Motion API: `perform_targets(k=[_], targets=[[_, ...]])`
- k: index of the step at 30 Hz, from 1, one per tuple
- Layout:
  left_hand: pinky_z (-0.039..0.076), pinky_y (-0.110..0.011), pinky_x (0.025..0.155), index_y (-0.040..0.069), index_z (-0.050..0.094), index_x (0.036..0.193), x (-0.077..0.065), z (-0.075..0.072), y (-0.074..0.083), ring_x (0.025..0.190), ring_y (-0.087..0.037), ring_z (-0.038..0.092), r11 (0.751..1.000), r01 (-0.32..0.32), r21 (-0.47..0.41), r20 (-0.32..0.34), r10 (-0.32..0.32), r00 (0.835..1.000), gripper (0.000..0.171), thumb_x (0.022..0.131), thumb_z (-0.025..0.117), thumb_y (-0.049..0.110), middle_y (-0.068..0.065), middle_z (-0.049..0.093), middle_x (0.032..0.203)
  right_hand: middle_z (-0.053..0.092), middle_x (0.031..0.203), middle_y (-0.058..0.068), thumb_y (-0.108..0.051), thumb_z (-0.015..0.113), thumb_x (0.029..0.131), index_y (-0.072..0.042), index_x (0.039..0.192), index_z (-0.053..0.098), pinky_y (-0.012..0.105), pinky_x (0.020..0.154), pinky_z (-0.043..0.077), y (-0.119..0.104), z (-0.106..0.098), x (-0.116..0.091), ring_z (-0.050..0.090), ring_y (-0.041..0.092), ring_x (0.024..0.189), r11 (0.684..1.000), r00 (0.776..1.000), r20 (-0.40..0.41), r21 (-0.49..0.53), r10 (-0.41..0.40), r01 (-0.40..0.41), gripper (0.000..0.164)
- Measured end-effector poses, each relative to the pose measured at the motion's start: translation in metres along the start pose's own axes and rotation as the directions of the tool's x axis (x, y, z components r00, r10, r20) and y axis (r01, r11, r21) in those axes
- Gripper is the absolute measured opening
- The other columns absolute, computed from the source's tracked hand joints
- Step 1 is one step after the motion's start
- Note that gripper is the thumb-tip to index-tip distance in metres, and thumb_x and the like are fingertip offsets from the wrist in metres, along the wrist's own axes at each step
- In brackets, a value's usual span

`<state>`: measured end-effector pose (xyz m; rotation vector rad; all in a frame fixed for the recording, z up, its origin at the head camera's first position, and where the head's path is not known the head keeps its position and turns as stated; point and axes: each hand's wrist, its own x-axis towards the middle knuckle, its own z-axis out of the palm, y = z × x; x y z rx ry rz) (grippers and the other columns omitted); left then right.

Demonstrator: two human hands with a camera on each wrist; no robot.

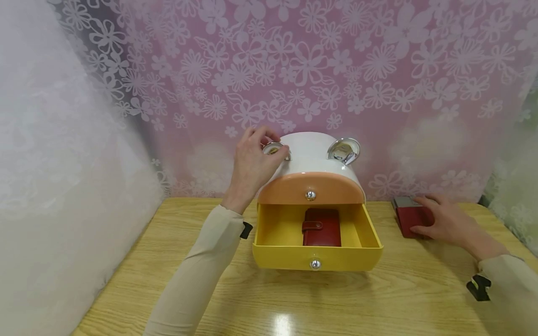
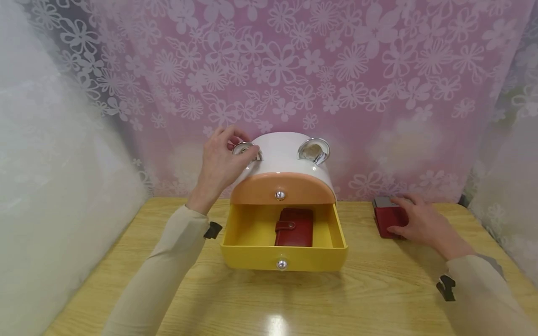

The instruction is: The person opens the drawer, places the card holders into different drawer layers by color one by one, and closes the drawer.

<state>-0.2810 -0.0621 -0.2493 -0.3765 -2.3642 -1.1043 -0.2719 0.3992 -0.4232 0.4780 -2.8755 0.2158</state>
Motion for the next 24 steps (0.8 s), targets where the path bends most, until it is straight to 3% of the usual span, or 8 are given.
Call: perform_targets(k=[7,16,24], targets=[[0.05,-0.039,0.087,0.019,0.067,0.101,-0.001,-0.001,-0.0007,0.1,-0.022,0.055,1.0,-0.001,0.0,-0.008,0.001,1.0,0.017,0.091,0.072,0.032,-0.004,0.059,0.107,0.055,0.127,0.042,-0.033,0.087,0.078,0.011,0.137,0.052,0.061,0.08,0.054,0.0029,-0.0012,-0.0002,0.063,0.051,0.101,0.999,0.994,0.11,0.042,0.003,-0.008,0.081],[0.05,-0.039,0.089,0.019,0.066,0.102,-0.0009,0.0002,-0.0008,0.101,-0.022,0.055,1.0,0.0,-0.001,-0.009,0.0,1.0,0.017,0.091,0.071,0.032,-0.004,0.059,0.108,0.052,0.125,0.044,-0.027,0.089,0.076,0.012,0.137,0.051,0.065,0.08,0.053,0.0,-0.0001,-0.002,0.061,0.054,0.1,0.999,0.994,0.101,0.037,0.034,-0.038,0.081],[0.05,-0.04,0.089,0.019,0.066,0.102,-0.001,0.0004,-0.0011,0.101,-0.022,0.055,1.0,0.005,-0.003,-0.004,-0.005,1.0,0.018,0.091,0.071,0.033,-0.004,0.059,0.109,0.054,0.118,0.04,-0.023,0.09,0.074,0.009,0.132,0.054,0.064,0.077,0.054,-0.0049,-0.0018,-0.0044,0.061,0.051,0.092,0.998,0.998,0.038,0.029,0.046,-0.047,0.075]])
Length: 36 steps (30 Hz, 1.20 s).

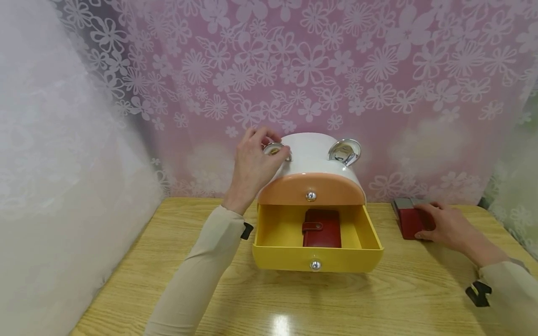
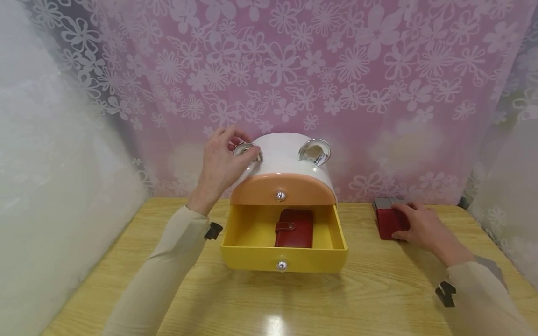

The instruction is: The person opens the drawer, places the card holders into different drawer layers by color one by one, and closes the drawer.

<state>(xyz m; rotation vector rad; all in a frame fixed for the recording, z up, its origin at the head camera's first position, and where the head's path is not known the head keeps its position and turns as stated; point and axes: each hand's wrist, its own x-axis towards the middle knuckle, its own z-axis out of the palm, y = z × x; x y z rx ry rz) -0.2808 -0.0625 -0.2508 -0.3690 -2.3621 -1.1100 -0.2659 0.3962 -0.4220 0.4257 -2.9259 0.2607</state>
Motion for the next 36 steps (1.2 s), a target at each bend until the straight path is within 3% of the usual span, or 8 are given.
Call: perform_targets(k=[10,14,20,27,34,36], targets=[[0.051,-0.039,0.088,0.019,0.066,0.102,0.0,0.001,-0.001,0.1,-0.022,0.055,1.0,-0.005,0.001,-0.005,0.005,1.0,0.018,0.092,0.071,0.032,-0.004,0.06,0.109,0.059,0.11,0.033,-0.016,0.091,0.071,0.004,0.123,0.06,0.064,0.072,0.05,-0.011,-0.004,-0.008,0.057,0.048,0.091,0.992,0.986,-0.145,-0.104,-0.079,0.064,0.064],[0.051,-0.039,0.088,0.019,0.066,0.103,0.0,0.001,0.0,0.1,-0.022,0.056,1.0,-0.01,0.006,-0.008,0.01,1.0,0.018,0.092,0.07,0.033,-0.004,0.06,0.109,0.062,0.108,0.029,-0.014,0.089,0.073,0.002,0.123,0.06,0.062,0.069,0.053,-0.016,-0.008,-0.011,0.059,0.046,0.091,0.986,0.984,-0.14,-0.146,-0.107,0.086,0.06],[0.051,-0.039,0.087,0.019,0.066,0.103,0.0,0.001,0.0,0.099,-0.022,0.056,1.0,-0.015,0.007,-0.013,0.015,1.0,0.018,0.092,0.07,0.032,-0.004,0.06,0.108,0.062,0.103,0.021,-0.01,0.085,0.076,-0.011,0.124,0.064,0.054,0.057,0.054,-0.022,-0.012,-0.016,0.06,0.04,0.088,0.97,0.97,-0.156,-0.191,-0.184,0.153,0.052],[0.051,-0.04,0.088,0.018,0.066,0.103,-0.001,0.0,0.0,0.099,-0.022,0.056,1.0,-0.017,-0.002,-0.014,0.017,1.0,0.018,0.092,0.07,0.032,-0.005,0.06,0.108,0.06,0.097,0.017,-0.007,0.083,0.078,-0.012,0.117,0.065,0.046,0.047,0.049,-0.029,-0.016,-0.021,0.058,0.034,0.078,0.975,0.971,-0.167,-0.174,-0.171,0.142,0.043],[0.051,-0.04,0.089,0.019,0.066,0.103,-0.001,0.0,0.0,0.1,-0.022,0.055,1.0,-0.012,-0.005,-0.009,0.011,1.0,0.018,0.092,0.071,0.032,-0.004,0.059,0.109,0.059,0.09,0.013,-0.001,0.087,0.07,-0.016,0.106,0.065,0.04,0.042,0.044,-0.034,-0.013,-0.028,0.055,0.031,0.074,0.952,0.931,-0.254,-0.227,-0.262,0.206,0.046],[0.051,-0.039,0.089,0.019,0.066,0.103,-0.001,0.0,0.0,0.1,-0.022,0.055,1.0,-0.01,-0.007,-0.006,0.01,1.0,0.018,0.092,0.071,0.032,-0.004,0.059,0.109,0.059,0.09,0.013,0.0,0.088,0.068,-0.017,0.106,0.065,0.037,0.04,0.042,-0.036,-0.012,-0.03,0.054,0.031,0.073,0.949,0.931,-0.254,-0.243,-0.262,0.2,0.048]])
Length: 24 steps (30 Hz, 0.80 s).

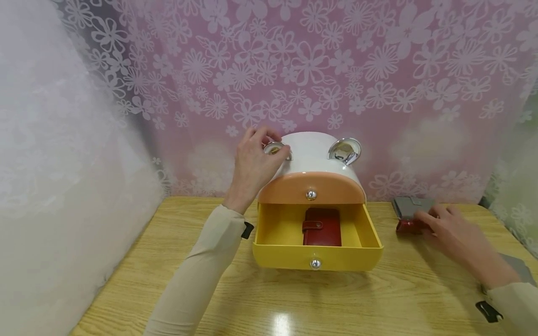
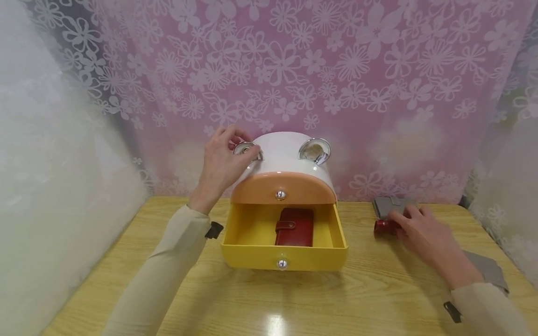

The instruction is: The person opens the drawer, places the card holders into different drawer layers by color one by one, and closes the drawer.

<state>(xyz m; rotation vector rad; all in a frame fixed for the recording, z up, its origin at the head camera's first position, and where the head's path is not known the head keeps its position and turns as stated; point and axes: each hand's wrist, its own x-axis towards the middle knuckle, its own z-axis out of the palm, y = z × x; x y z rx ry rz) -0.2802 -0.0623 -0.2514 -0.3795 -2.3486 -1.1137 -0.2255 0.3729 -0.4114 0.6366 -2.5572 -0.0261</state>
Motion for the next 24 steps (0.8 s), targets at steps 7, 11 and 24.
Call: perform_targets(k=[7,11,24], targets=[[0.05,-0.039,0.089,0.019,0.066,0.103,0.0,0.0,0.0,0.1,-0.022,0.055,1.0,0.004,-0.006,0.002,-0.004,1.0,0.018,0.091,0.071,0.032,-0.004,0.059,0.108,0.055,0.087,0.011,-0.025,0.083,0.085,-0.017,0.105,0.065,0.03,0.04,0.036,-0.007,-0.003,-0.005,0.048,0.026,0.067,1.0,1.0,-0.009,-0.025,0.015,-0.015,0.028],[0.05,-0.039,0.088,0.018,0.067,0.103,0.001,0.001,-0.001,0.101,-0.022,0.055,1.0,0.004,-0.008,0.001,-0.004,1.0,0.019,0.091,0.071,0.032,-0.004,0.059,0.108,0.054,0.082,0.008,-0.065,0.021,0.102,-0.017,0.099,0.065,0.026,0.04,0.031,-0.009,-0.004,-0.006,0.045,0.023,0.063,1.0,0.995,-0.098,-0.022,-0.007,0.005,0.065],[0.052,-0.039,0.089,0.018,0.066,0.103,0.0,0.002,0.0,0.102,-0.022,0.055,1.0,0.008,-0.018,-0.003,-0.008,1.0,0.019,0.091,0.071,0.031,-0.005,0.059,0.11,0.056,0.079,0.014,-0.064,0.012,0.103,-0.014,0.086,0.062,0.036,0.041,0.033,-0.028,-0.019,-0.004,0.046,0.028,0.059,0.998,0.95,-0.312,-0.067,-0.018,-0.003,0.073]])
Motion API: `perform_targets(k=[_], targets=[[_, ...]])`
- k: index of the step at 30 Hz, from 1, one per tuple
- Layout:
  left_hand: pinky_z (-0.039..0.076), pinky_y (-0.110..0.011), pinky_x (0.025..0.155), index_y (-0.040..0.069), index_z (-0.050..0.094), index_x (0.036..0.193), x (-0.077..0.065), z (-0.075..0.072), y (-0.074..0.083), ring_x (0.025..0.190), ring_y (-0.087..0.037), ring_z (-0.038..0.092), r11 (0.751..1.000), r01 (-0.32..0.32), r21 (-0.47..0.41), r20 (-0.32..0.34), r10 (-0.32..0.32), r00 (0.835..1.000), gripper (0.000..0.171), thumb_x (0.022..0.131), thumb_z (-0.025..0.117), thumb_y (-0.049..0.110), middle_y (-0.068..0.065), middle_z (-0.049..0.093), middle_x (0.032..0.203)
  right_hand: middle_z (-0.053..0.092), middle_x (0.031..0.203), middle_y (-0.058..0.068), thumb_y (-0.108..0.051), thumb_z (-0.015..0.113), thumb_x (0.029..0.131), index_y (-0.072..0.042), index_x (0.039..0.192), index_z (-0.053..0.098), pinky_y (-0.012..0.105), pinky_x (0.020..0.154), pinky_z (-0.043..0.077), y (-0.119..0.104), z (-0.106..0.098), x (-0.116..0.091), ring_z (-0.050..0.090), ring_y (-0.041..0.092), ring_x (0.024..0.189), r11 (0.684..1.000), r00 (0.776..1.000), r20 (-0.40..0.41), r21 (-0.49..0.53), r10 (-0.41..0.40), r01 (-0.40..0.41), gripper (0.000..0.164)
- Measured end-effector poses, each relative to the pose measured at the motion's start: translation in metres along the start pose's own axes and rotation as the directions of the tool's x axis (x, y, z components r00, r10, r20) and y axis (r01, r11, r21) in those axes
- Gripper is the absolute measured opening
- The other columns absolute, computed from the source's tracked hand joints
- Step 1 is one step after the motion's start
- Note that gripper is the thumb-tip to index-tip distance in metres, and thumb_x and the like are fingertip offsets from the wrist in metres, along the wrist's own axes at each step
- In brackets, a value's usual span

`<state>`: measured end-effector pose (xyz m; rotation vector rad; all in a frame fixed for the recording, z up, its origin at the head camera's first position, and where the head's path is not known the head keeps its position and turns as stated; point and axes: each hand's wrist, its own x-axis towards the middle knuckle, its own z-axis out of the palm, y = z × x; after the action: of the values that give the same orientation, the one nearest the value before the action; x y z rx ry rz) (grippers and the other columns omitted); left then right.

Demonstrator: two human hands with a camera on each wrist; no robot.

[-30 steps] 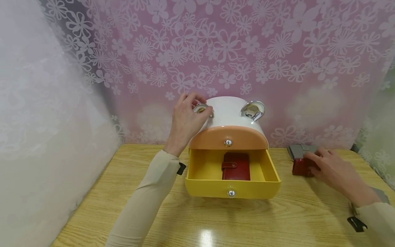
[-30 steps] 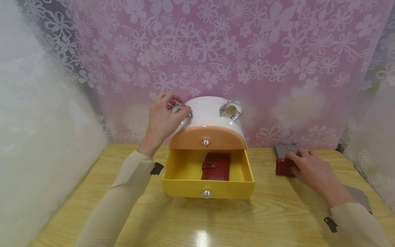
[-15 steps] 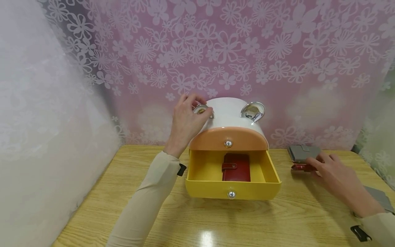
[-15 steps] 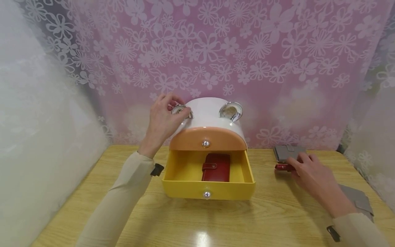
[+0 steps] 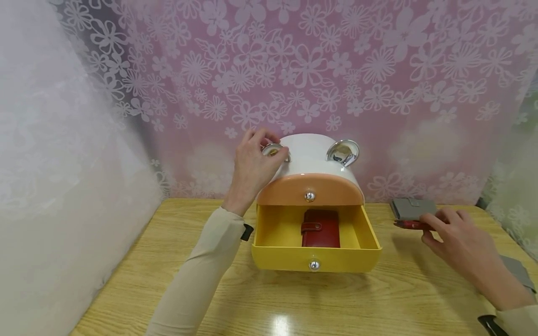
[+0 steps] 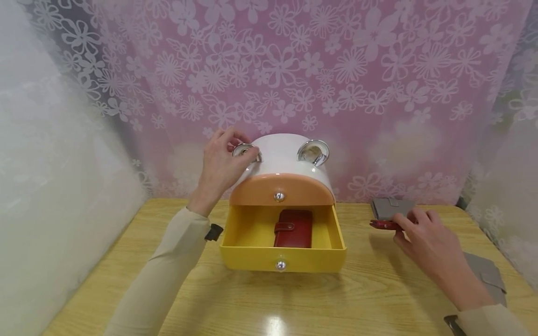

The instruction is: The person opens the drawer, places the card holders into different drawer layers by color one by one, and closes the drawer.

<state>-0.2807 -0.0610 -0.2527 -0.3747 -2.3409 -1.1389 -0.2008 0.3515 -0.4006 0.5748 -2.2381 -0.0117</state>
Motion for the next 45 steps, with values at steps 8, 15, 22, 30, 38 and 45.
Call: perform_targets(k=[8,15,22,30,38,45], targets=[[0.051,-0.04,0.09,0.018,0.066,0.104,0.0,0.001,0.0,0.102,-0.023,0.055,1.0,0.0,0.006,0.008,0.0,1.0,0.019,0.092,0.071,0.032,-0.005,0.059,0.111,0.057,0.08,0.015,-0.061,0.018,0.104,-0.011,0.087,0.068,0.048,0.048,0.041,-0.014,-0.013,0.005,0.051,0.035,0.064,1.0,0.999,-0.047,0.02,0.017,-0.016,0.073],[0.052,-0.039,0.089,0.018,0.066,0.105,-0.001,0.0,0.0,0.102,-0.023,0.056,1.0,0.0,0.01,0.009,0.0,1.0,0.019,0.092,0.071,0.032,-0.005,0.059,0.112,0.06,0.085,0.019,-0.056,0.024,0.106,-0.005,0.088,0.071,0.053,0.05,0.046,-0.028,-0.028,0.016,0.054,0.04,0.072,1.0,0.992,-0.129,0.014,0.007,-0.006,0.072],[0.053,-0.039,0.09,0.018,0.066,0.105,-0.001,0.001,-0.001,0.102,-0.023,0.055,1.0,-0.005,0.014,0.007,0.005,1.0,0.019,0.093,0.071,0.032,-0.005,0.058,0.111,0.06,0.087,0.02,-0.053,0.031,0.106,-0.003,0.09,0.073,0.052,0.051,0.044,-0.042,-0.041,0.029,0.054,0.037,0.073,0.999,0.979,-0.201,0.035,-0.009,0.016,0.068],[0.054,-0.039,0.091,0.018,0.066,0.105,-0.001,0.001,0.0,0.102,-0.023,0.056,1.0,-0.001,0.017,0.009,0.001,1.0,0.019,0.093,0.071,0.032,-0.005,0.059,0.112,0.061,0.09,0.021,-0.051,0.031,0.108,0.002,0.095,0.073,0.05,0.055,0.048,-0.057,-0.061,0.038,0.055,0.036,0.077,0.999,0.984,-0.178,0.012,-0.03,0.033,0.069],[0.054,-0.039,0.091,0.017,0.066,0.105,0.0,0.0,0.001,0.101,-0.024,0.056,1.0,-0.001,0.013,0.004,0.001,1.0,0.02,0.093,0.071,0.031,-0.006,0.058,0.111,0.064,0.084,0.021,-0.045,0.043,0.105,0.001,0.091,0.076,0.029,0.072,0.042,-0.076,-0.073,0.054,0.057,0.038,0.075,0.992,0.938,-0.346,0.11,-0.014,0.056,0.058],[0.055,-0.039,0.094,0.017,0.066,0.105,-0.002,-0.001,0.001,0.103,-0.023,0.056,1.0,-0.001,0.009,0.001,0.001,1.0,0.019,0.092,0.072,0.031,-0.006,0.058,0.113,0.064,0.082,0.024,-0.039,0.048,0.105,0.003,0.092,0.076,0.008,0.093,0.031,-0.098,-0.084,0.068,0.055,0.041,0.073,0.974,0.912,-0.411,0.195,-0.023,0.112,0.052]])
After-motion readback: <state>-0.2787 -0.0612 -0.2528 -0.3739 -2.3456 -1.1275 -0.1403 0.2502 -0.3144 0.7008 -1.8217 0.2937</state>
